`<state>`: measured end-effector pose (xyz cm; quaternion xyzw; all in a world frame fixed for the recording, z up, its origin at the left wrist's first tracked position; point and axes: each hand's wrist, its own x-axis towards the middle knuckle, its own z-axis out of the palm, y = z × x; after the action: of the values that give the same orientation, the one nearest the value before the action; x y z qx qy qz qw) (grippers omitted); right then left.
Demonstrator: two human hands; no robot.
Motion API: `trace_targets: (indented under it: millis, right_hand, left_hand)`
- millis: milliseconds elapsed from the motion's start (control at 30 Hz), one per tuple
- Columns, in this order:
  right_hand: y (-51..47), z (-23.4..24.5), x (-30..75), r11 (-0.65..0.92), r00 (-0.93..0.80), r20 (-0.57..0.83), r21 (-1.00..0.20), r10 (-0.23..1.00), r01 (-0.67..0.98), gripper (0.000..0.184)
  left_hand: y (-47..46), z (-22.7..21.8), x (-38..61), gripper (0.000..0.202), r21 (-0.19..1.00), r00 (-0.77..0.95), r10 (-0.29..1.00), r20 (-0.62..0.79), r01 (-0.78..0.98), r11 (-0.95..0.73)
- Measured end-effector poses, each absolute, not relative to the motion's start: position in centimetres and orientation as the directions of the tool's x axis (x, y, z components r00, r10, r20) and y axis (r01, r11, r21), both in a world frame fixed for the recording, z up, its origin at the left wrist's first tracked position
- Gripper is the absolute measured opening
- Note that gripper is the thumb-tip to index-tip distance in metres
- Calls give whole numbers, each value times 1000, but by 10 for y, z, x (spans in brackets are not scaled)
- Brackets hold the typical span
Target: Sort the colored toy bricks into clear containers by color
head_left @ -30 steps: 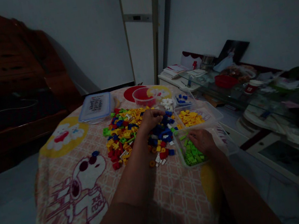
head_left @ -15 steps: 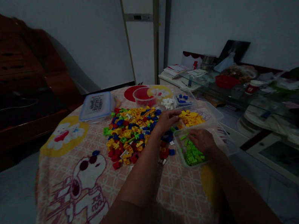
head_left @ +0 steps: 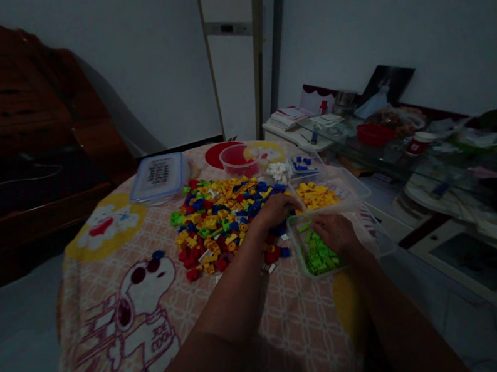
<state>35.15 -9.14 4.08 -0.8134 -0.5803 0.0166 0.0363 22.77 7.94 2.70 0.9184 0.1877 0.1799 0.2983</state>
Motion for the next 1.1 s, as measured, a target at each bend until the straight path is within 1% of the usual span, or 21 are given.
trace_targets:
  millis: [167,367,433,533,633,733,800,900,1000,1100]
  right_hand:
    - [-91,46,348,-336,337,-1,-72,942,939,30]
    - [-92,48,347,-321,322,-5,-89,947,943,30]
    - [-92,47,349,-333,334,-7,-95,943,938,30]
    - [-92,45,351,-339,340,-12,-104,940,935,31]
    - [-92,45,351,-335,335,-16,-107,942,936,31]
    - [-91,46,350,-346,346,-19,-94,938,933,31]
    - [-91,47,349,-350,349,-20,-82,937,933,32]
    - [-91,49,348,-350,348,-27,-79,937,934,31]
    - [-91,48,348,-350,350,-19,-84,937,933,30]
    - [-91,45,350,-344,345,-1,-89,939,935,30]
  left_hand:
    - [76,20,231,43,541,899,410,152,272,-796]
    - [81,21,225,44,584,896,413,162,251,-772]
    - [84,25,221,43,587,885,431,175,257,-768]
    - [90,32,215,42,589,842,497,209,297,-751]
    - [94,37,210,40,627,793,557,249,307,-717]
    - [96,39,210,37,683,756,587,289,267,-680]
    - [94,39,213,37,710,750,583,314,222,-668]
    - [87,36,222,36,729,760,542,359,135,-672]
    - [77,33,233,34,723,777,485,401,57,-689]
    - [66,30,243,37,718,795,439,418,7,-697]
